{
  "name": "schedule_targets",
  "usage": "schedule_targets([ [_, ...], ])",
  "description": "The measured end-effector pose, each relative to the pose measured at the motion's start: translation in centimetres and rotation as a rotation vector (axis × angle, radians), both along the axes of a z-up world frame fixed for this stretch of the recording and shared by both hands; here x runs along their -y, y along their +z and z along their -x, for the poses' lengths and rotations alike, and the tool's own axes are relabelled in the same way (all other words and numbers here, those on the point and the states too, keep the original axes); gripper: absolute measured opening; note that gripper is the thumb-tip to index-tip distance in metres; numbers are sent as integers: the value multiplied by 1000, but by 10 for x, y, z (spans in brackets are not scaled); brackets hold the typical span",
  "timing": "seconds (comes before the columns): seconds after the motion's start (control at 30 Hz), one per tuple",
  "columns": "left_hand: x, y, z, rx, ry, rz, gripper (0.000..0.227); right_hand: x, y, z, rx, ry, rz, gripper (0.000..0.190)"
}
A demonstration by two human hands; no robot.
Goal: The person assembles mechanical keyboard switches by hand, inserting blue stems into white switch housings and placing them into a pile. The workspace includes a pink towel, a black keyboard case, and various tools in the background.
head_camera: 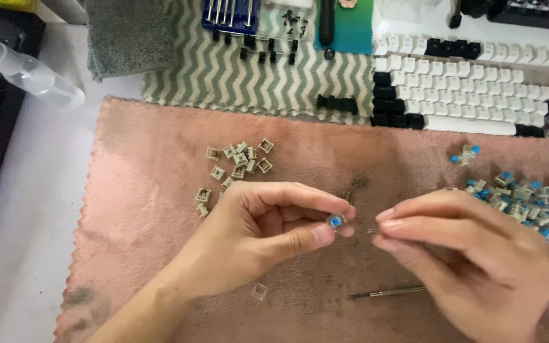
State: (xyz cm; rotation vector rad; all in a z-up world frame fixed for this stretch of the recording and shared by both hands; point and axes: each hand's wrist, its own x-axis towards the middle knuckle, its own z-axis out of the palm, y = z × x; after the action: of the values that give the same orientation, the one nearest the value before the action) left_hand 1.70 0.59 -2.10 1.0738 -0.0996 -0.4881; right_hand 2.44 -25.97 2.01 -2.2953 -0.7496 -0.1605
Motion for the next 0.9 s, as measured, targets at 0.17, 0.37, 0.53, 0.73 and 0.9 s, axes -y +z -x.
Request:
schedule_targets([
  [0.17,8,-10,4,68,-7,30,27,-8,-15,2,152,80,-129,14],
  [0.37,9,-10,4,84,-10,14,27,-9,-13,4,155,139,-115,17],
  [0.53,8,-13,4,47,-1,17,27,-11,-13,4,191,148,-127,15],
  [0.73,8,-10,4,43,-10,23,26,-13,-13,4,186,158,-116,15],
  [0.9,8,-13,4,52,-12,15,24,-15,-7,8,186,105,-96,12],
])
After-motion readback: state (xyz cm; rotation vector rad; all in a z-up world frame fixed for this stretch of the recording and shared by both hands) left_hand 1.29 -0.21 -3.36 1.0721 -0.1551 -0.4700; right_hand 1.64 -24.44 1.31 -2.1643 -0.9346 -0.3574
